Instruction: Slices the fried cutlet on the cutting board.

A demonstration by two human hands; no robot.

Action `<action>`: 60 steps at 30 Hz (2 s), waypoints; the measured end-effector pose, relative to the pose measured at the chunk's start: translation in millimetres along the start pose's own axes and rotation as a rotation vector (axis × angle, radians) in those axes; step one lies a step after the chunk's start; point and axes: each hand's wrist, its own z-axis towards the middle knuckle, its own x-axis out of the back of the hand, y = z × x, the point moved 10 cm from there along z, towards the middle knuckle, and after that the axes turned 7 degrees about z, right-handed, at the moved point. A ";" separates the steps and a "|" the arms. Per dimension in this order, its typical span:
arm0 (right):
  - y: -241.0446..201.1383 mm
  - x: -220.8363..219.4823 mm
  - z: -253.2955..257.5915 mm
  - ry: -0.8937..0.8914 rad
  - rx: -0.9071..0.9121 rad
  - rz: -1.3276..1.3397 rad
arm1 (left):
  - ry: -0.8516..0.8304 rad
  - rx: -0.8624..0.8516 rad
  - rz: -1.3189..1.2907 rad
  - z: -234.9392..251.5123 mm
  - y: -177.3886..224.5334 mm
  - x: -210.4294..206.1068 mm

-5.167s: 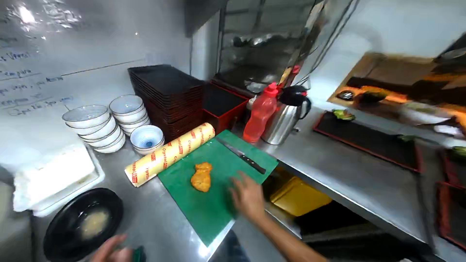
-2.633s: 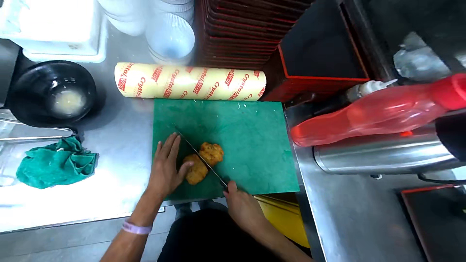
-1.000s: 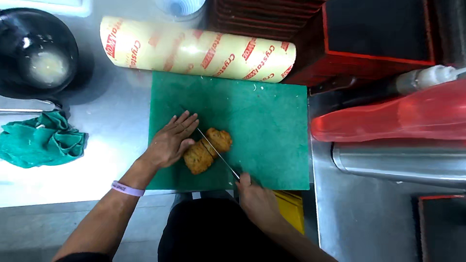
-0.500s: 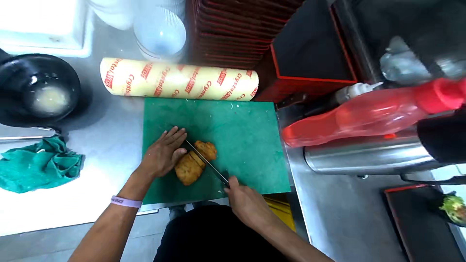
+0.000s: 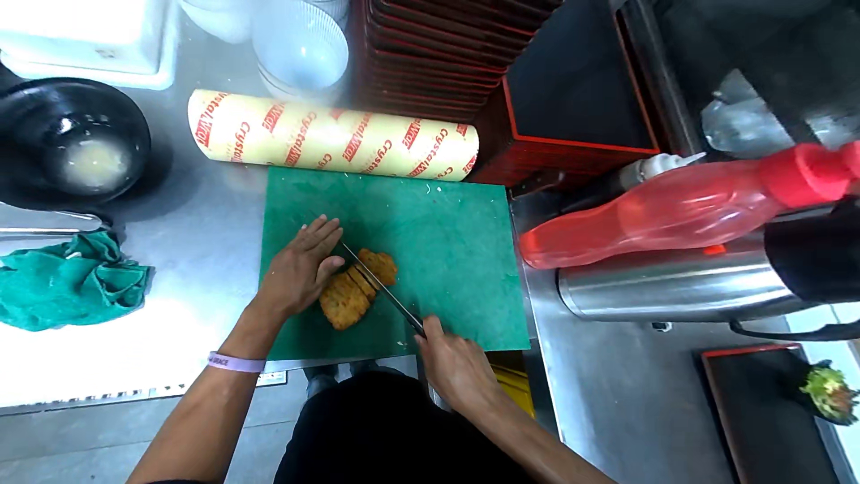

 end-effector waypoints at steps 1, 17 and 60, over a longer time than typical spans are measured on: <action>0.7 -1.9 -1.2 0.000 0.005 0.004 | -0.003 0.002 -0.008 -2.6 0.4 -1.7; 16.0 4.9 -12.8 -0.003 -0.010 0.068 | 0.097 -0.035 0.007 5.9 21.5 11.2; 29.5 -13.7 1.3 -0.309 -0.169 -0.115 | -0.163 -0.136 0.160 7.8 65.1 -34.5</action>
